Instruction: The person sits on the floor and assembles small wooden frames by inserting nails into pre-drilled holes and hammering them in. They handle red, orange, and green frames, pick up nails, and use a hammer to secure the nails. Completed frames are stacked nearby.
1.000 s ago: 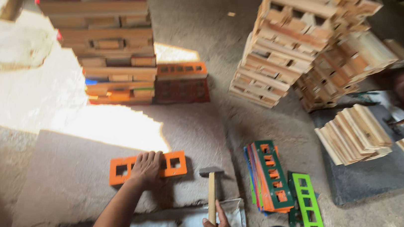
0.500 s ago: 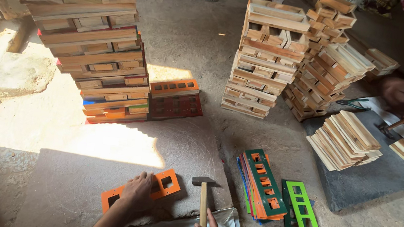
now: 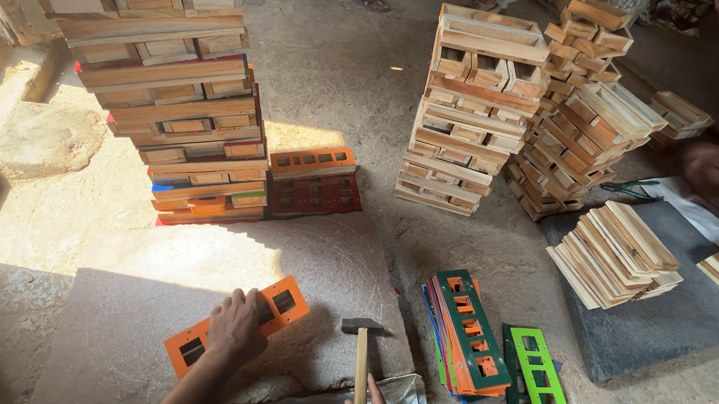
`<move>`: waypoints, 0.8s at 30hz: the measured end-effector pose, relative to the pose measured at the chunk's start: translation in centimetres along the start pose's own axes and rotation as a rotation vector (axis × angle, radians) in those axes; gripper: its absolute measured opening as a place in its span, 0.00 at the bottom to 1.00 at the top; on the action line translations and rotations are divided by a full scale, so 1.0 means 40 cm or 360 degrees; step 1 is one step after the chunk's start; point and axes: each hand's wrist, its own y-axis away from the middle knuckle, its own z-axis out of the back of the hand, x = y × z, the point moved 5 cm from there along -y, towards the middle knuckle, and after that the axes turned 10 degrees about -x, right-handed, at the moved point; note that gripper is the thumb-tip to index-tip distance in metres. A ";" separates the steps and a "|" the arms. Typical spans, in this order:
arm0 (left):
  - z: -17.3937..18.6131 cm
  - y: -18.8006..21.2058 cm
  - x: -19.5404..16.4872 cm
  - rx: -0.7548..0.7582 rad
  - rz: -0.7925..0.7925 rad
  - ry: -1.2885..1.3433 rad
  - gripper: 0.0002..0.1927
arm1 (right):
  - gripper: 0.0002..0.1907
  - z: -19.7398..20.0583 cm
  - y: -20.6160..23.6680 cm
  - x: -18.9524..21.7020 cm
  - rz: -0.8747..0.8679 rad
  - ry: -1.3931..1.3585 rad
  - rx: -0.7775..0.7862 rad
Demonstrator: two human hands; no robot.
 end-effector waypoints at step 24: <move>-0.062 -0.033 0.050 0.0500 -0.0018 0.0038 0.28 | 0.39 -0.034 0.067 0.070 0.1499 0.1526 0.0332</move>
